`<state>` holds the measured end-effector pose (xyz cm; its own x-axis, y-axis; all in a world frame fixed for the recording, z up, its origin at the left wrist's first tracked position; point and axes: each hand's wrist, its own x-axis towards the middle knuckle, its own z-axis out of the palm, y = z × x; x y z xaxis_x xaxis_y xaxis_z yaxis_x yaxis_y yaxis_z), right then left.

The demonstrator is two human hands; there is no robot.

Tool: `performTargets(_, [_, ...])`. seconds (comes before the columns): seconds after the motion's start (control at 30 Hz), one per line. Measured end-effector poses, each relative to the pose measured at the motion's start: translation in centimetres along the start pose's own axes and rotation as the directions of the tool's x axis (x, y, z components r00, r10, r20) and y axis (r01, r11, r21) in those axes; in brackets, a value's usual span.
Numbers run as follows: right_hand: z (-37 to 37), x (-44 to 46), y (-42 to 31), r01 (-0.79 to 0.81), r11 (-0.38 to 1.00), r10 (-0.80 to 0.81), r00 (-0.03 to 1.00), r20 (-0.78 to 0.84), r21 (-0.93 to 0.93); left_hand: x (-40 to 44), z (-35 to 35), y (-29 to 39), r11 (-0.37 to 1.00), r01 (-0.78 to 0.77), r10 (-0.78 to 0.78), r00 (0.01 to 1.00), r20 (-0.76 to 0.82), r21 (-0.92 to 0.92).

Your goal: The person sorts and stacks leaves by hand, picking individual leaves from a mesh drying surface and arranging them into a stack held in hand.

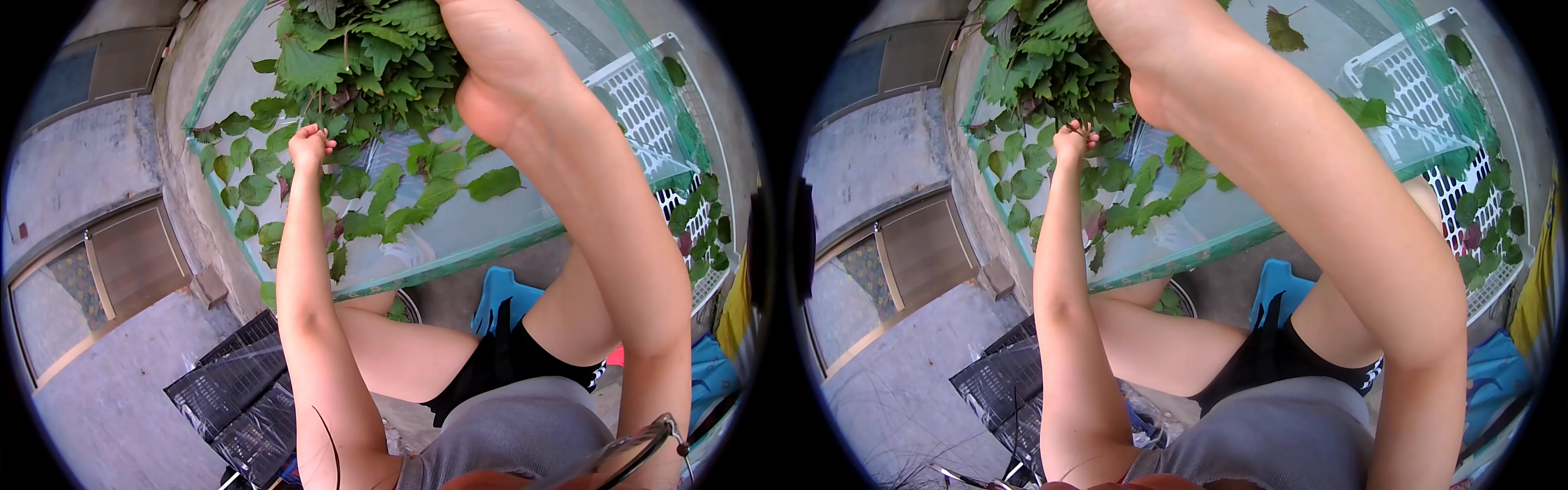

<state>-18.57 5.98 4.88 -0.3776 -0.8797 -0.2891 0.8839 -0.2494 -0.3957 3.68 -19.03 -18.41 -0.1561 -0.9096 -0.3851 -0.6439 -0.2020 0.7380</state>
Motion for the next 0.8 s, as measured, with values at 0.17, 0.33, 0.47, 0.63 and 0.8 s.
performTargets(0.17, [1.2, -0.1, -0.4, -0.065, 0.996, 0.053, 0.983, -0.178, -0.065, -1.5, -1.0, 1.6, 0.993, -0.068, 0.072, 0.997, 0.039, -0.099])
performTargets(0.33, [-0.7, 0.7, 2.1, 0.055, 0.981, -0.07, 0.994, -0.078, -0.189, -8.4, -3.4, 7.6, 0.899, -0.303, 0.3, 0.952, -0.059, -0.315])
performTargets(0.47, [-0.8, 0.6, 4.0, 0.148, 0.941, -0.144, 0.989, 0.035, -0.305, -14.3, -7.0, 11.2, 0.686, -0.525, 0.502, 0.843, -0.194, -0.504])
performTargets(0.63, [-1.7, 0.4, 6.9, 0.189, 0.877, -0.154, 0.981, 0.114, -0.441, -22.8, -8.2, 12.4, 0.558, -0.67, 0.669, 0.712, -0.213, -0.49])
performTargets(0.8, [-3.0, 0.3, 9.7, 0.219, 0.732, -0.155, 0.976, 0.156, -0.646, -25.2, -7.0, 12.5, 0.629, -0.564, 0.642, 0.765, -0.052, -0.535])
